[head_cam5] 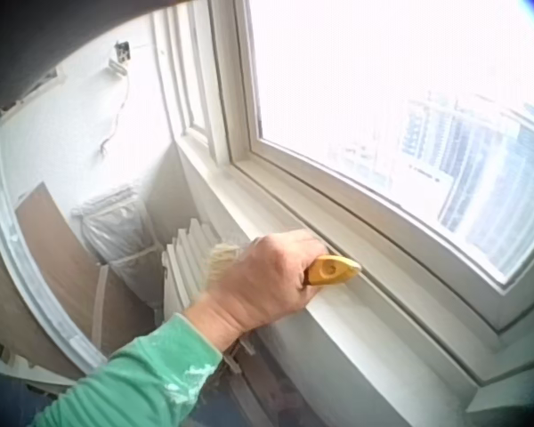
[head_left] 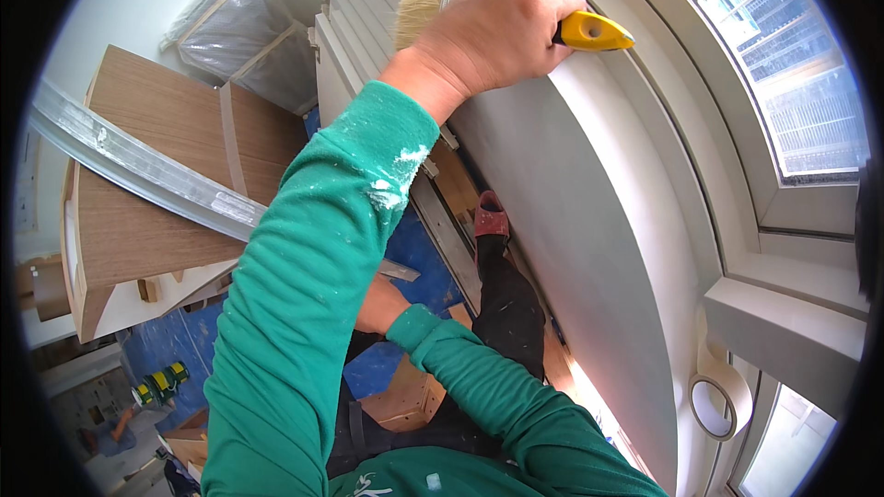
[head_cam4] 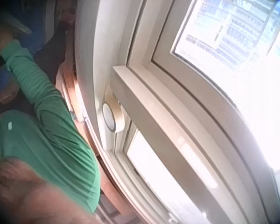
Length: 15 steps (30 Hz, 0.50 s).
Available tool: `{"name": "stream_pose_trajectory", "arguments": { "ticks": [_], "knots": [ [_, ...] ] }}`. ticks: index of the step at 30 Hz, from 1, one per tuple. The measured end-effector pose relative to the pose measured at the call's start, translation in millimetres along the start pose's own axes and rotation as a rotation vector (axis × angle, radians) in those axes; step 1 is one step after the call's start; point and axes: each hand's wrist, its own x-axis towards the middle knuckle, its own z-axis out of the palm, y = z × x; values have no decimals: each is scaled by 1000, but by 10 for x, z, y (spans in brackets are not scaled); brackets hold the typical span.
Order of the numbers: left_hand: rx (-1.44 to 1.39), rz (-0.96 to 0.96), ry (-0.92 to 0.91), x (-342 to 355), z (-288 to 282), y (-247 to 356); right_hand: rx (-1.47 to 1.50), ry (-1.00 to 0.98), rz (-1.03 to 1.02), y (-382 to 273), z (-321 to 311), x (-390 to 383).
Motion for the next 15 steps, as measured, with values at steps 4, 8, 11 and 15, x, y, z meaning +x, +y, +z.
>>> {"name": "stream_pose_trajectory", "arguments": {
  "ticks": [4,8,11,15],
  "knots": [
    [7,24,1,-16,-11,-50,37,32,1,-37,-13,14],
    [47,31,16,-31,3,-36,33,10,20,-47,-58,10],
    [6,20,-18,-31,20,32,29,-1,27,-74,-71,9],
    [6,-22,-10,-11,-22,11,30,3,29,-67,-79,6]
  ]
}}
